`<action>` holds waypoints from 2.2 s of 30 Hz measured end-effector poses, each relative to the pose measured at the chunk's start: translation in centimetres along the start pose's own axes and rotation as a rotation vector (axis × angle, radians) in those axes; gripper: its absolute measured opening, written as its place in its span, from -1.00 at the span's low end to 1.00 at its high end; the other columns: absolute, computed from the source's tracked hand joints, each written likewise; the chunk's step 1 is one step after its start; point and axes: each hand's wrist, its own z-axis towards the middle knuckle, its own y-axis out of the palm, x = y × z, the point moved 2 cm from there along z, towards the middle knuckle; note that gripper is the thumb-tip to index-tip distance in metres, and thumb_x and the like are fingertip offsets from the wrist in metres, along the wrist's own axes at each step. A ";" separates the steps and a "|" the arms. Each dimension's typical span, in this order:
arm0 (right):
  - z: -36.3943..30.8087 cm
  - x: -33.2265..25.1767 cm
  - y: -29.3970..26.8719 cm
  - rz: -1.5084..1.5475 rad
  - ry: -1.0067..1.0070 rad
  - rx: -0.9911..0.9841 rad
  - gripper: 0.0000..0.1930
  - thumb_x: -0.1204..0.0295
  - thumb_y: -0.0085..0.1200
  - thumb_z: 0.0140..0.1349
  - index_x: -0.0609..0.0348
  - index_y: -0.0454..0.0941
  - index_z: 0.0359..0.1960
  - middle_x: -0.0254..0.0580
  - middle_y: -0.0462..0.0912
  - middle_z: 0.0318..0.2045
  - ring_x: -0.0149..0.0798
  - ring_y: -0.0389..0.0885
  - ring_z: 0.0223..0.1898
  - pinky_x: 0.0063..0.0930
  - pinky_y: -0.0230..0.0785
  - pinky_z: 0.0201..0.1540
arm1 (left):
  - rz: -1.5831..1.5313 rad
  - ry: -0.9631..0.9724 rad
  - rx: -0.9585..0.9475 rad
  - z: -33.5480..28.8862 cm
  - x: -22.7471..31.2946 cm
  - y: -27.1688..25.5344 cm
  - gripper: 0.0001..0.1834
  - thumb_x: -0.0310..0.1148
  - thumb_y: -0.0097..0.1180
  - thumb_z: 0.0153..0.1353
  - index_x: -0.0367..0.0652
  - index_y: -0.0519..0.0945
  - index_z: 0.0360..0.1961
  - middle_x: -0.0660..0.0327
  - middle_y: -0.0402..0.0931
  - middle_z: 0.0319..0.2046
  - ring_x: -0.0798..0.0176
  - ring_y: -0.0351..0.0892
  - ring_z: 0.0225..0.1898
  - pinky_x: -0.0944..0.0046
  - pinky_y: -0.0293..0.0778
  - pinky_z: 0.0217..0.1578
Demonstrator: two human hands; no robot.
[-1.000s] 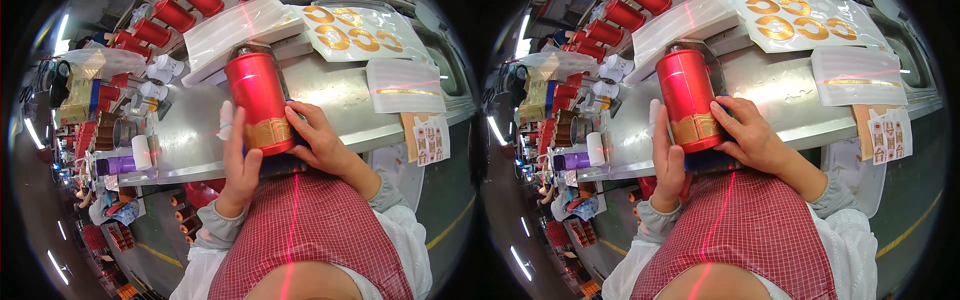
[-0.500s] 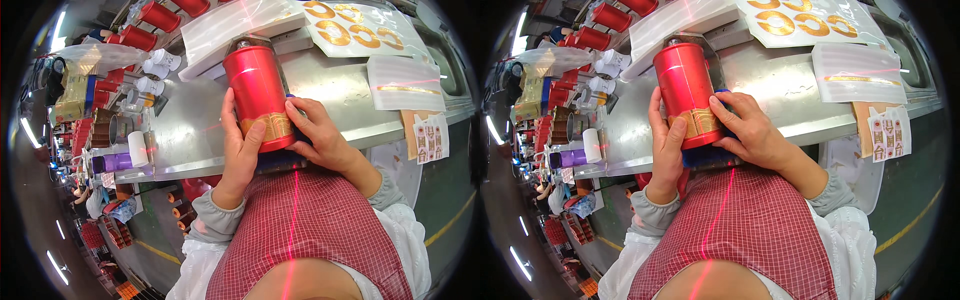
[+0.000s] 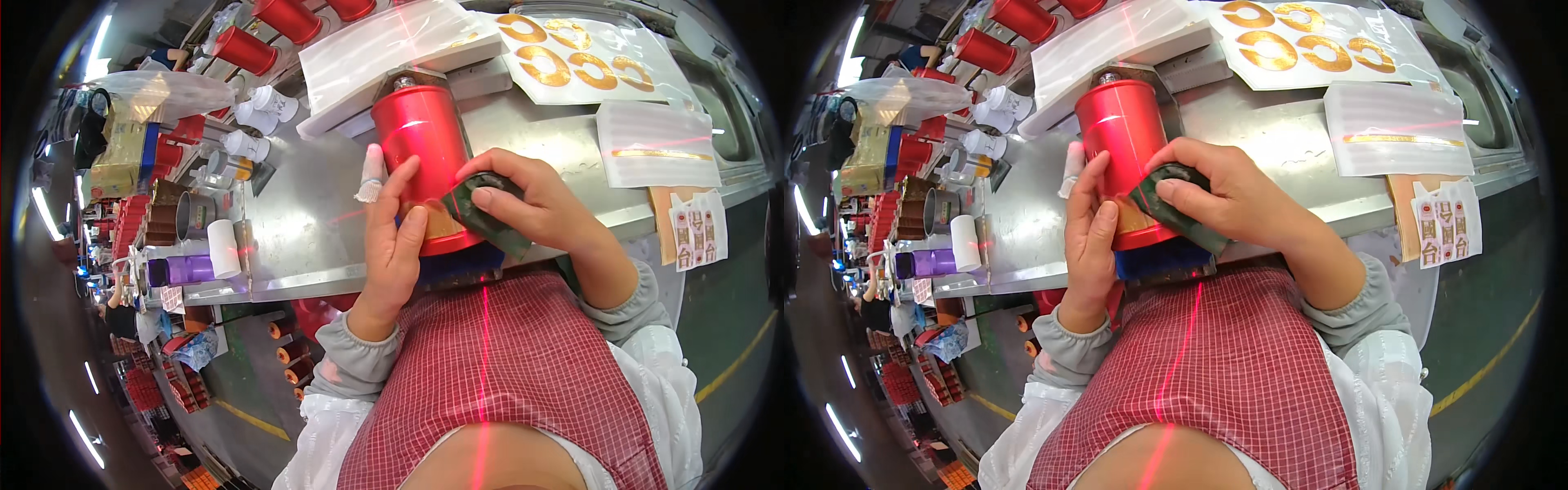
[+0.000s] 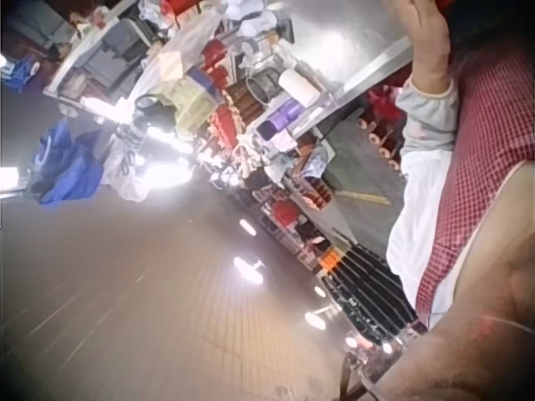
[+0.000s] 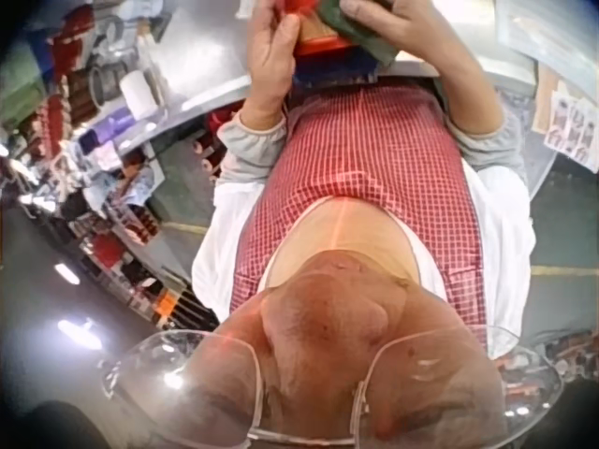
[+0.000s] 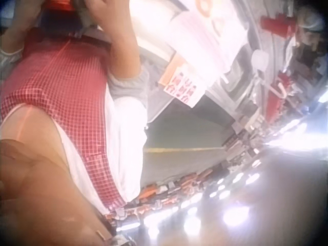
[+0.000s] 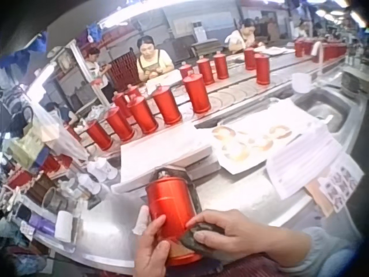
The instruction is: The person applies gold decorative stickers to red cylindrical containers. They use a green scraper tool to smooth the stickers onto the curved surface and the top lid of the containers. The person handles the containers one at a time, peeling stickers from a sheet and pressing them firmly onto the red surface.
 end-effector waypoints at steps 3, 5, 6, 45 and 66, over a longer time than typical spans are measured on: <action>-0.1 -0.6 -0.2 0.096 -0.092 -0.004 -0.72 0.44 0.02 0.27 0.23 0.49 0.00 -0.16 0.64 -0.25 -0.39 0.57 -0.28 -0.48 0.44 -0.19 | 0.026 0.001 -0.068 0.1 -0.1 -0.3 -0.70 -0.47 -0.09 0.30 -0.24 0.52 0.02 -0.12 -0.23 0.45 0.11 -0.07 0.44 0.17 0.09 0.28; -0.5 -0.4 -0.9 0.000 -0.166 0.151 -0.68 0.51 0.00 0.27 0.21 0.46 0.07 -0.13 0.62 -0.17 -0.37 0.59 -0.24 -0.48 0.44 -0.14 | -0.074 -0.051 -0.062 0.1 -0.2 -0.2 -0.81 -0.50 -0.09 0.28 -0.21 0.54 -0.15 -0.10 -0.24 0.45 0.15 -0.04 0.43 0.17 0.12 0.27; -0.8 -0.1 -1.2 -0.050 -0.203 0.227 -0.65 0.54 -0.01 0.26 0.20 0.45 0.10 -0.11 0.61 -0.12 -0.37 0.60 -0.22 -0.48 0.45 -0.12 | -0.123 -0.076 -0.056 0.1 -0.3 -0.1 -0.84 -0.51 -0.09 0.26 -0.20 0.55 -0.24 -0.10 -0.25 0.46 0.17 -0.03 0.42 0.17 0.14 0.26; 0.9 -1.7 4.7 -0.499 -0.262 0.338 -0.82 0.47 0.29 0.02 0.21 0.49 -0.50 0.09 0.35 0.07 0.15 0.34 0.06 -0.08 0.25 0.09 | 0.586 0.328 0.092 -4.5 -2.0 0.4 -0.25 -0.08 0.05 0.30 -0.41 0.18 0.33 -0.28 0.11 0.32 -0.36 0.07 0.34 -0.23 -0.09 0.32; -4.1 2.5 3.4 -0.516 -0.305 0.157 -0.28 0.20 0.25 0.10 0.21 0.30 0.28 0.21 0.21 0.28 0.18 0.25 0.24 -0.09 0.14 0.28 | 0.389 0.233 -0.014 -4.1 -1.7 -0.3 -0.27 -0.06 -0.11 0.39 -0.43 0.10 0.35 -0.33 -0.01 0.35 -0.25 0.01 0.39 0.04 -0.01 0.34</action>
